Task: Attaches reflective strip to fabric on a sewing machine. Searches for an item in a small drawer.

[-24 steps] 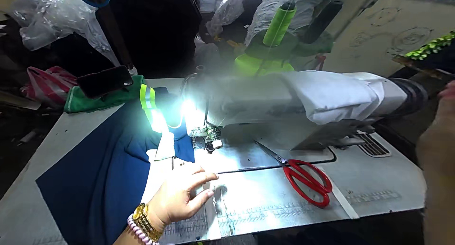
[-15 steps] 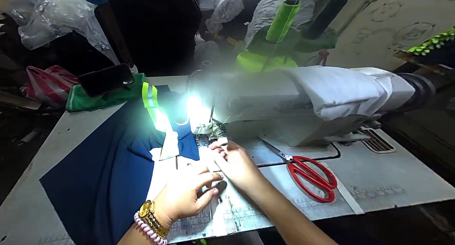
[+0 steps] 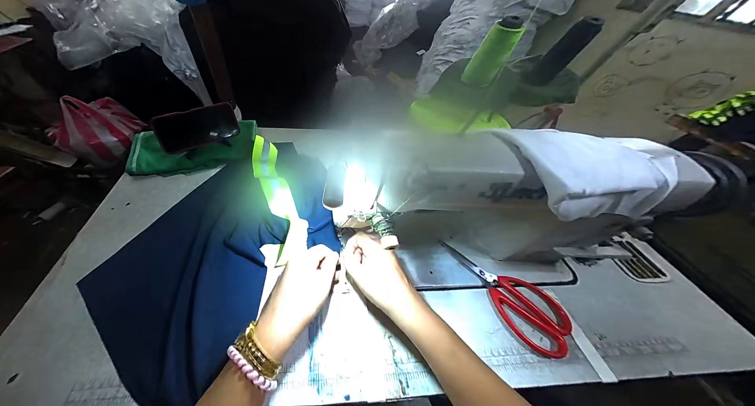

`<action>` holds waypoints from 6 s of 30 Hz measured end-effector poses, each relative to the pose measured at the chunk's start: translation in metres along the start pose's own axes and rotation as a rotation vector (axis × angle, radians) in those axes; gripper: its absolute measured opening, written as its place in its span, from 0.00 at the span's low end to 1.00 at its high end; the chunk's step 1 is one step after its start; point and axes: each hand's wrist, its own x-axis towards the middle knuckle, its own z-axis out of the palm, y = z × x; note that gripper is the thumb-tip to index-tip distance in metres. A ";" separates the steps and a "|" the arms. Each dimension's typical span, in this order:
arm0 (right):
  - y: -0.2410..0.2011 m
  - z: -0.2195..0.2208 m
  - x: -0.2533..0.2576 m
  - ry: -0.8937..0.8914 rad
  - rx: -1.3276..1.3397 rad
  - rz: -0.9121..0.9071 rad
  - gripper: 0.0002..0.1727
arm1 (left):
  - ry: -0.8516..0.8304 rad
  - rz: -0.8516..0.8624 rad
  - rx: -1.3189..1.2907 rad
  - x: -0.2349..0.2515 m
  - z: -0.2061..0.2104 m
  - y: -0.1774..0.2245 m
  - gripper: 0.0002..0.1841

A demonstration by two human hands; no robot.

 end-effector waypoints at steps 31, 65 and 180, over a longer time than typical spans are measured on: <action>0.091 -0.118 -0.081 0.197 -0.745 0.194 0.15 | 0.103 0.156 0.862 0.118 -0.085 -0.024 0.07; 0.015 -0.094 -0.113 -0.350 -0.274 0.253 0.28 | 0.206 0.207 0.909 0.031 -0.079 -0.049 0.08; 0.019 0.027 -0.094 0.036 -0.160 -0.501 0.16 | 0.328 0.409 0.537 -0.048 -0.047 -0.010 0.12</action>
